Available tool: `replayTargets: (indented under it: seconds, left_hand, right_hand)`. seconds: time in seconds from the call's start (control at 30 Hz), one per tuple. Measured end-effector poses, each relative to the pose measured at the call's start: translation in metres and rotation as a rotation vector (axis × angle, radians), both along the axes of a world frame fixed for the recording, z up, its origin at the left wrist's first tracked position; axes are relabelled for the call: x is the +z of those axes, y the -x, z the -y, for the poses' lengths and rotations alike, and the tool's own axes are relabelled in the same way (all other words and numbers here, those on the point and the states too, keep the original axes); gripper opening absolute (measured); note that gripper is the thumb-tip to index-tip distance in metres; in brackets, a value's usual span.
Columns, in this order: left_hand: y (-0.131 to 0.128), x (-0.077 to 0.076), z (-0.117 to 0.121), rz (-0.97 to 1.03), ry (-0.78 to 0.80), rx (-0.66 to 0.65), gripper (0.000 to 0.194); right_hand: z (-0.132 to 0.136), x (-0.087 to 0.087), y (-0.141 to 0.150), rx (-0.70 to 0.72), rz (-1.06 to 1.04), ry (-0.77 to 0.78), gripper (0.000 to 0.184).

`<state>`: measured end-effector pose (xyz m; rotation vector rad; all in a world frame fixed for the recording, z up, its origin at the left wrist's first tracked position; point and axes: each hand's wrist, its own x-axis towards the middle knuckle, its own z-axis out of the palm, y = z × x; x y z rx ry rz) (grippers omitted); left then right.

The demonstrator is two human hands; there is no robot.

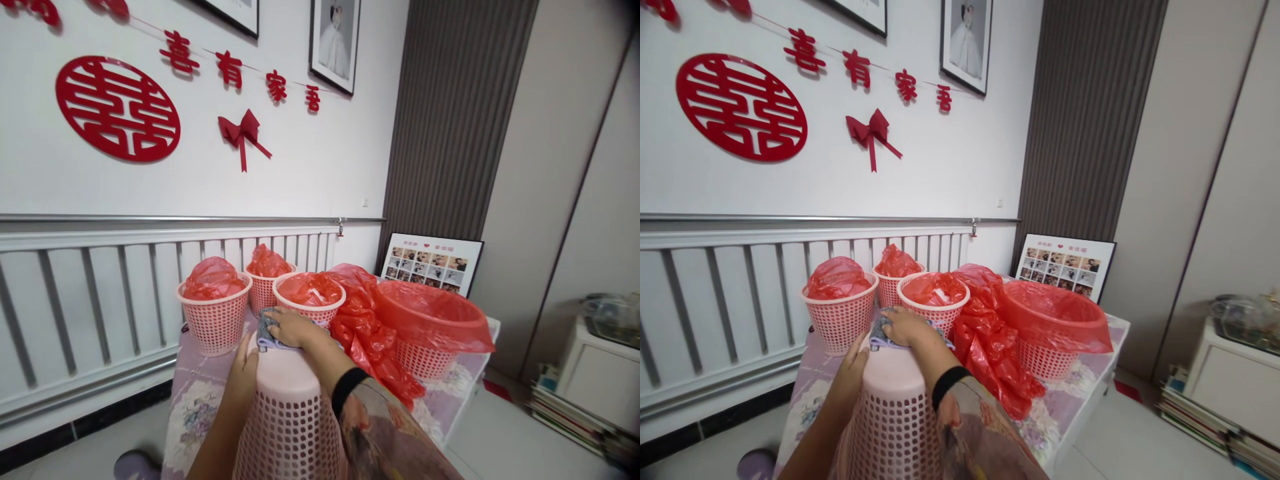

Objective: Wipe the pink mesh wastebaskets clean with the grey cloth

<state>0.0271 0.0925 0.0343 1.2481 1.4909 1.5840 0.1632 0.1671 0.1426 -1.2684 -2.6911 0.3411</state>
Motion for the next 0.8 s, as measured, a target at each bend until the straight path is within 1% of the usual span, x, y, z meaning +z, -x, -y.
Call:
replayTargets:
  seconds: [0.07, 0.17, 0.23, 0.3, 0.4, 0.5, 0.57, 0.7, 0.8]
  left_hand:
    - [-0.001, 0.002, 0.002, -0.001, 0.024, -0.004, 0.056]
    - [-0.001, 0.004, 0.003, -0.001, 0.054, -0.001, 0.059]
    - [-0.001, 0.004, 0.003, 0.003, 0.068, 0.003, 0.059]
    - [0.0, 0.004, 0.003, 0.006, 0.075, 0.004, 0.059]
    - [-0.001, 0.004, 0.002, 0.011, 0.082, 0.002, 0.059]
    - [-0.001, 0.007, 0.003, 0.021, 0.088, 0.004, 0.059]
    - [-0.002, 0.007, 0.003, 0.03, 0.085, 0.004, 0.059]
    - [-0.003, 0.002, -0.001, 0.05, 0.063, 0.01, 0.057]
    - [-0.002, -0.008, -0.006, 0.049, 0.009, 0.015, 0.055]
  right_hand:
    - [-0.015, 0.0, -0.001, -0.025, -0.015, -0.015, 0.05]
    - [-0.03, 0.001, -0.015, -0.109, -0.022, -0.016, 0.04]
    - [-0.031, 0.002, -0.03, -0.166, -0.029, -0.013, 0.034]
    - [-0.025, 0.002, -0.046, -0.191, -0.05, -0.023, 0.033]
    - [-0.002, -0.002, -0.069, -0.208, -0.098, -0.066, 0.041]
    - [0.031, -0.011, -0.085, -0.258, -0.136, -0.105, 0.053]
    - [0.057, -0.018, -0.091, -0.311, -0.161, -0.119, 0.056]
    - [0.11, -0.03, -0.086, -0.371, -0.161, -0.177, 0.056]
    - [0.141, -0.032, -0.071, -0.323, -0.139, -0.186, 0.057]
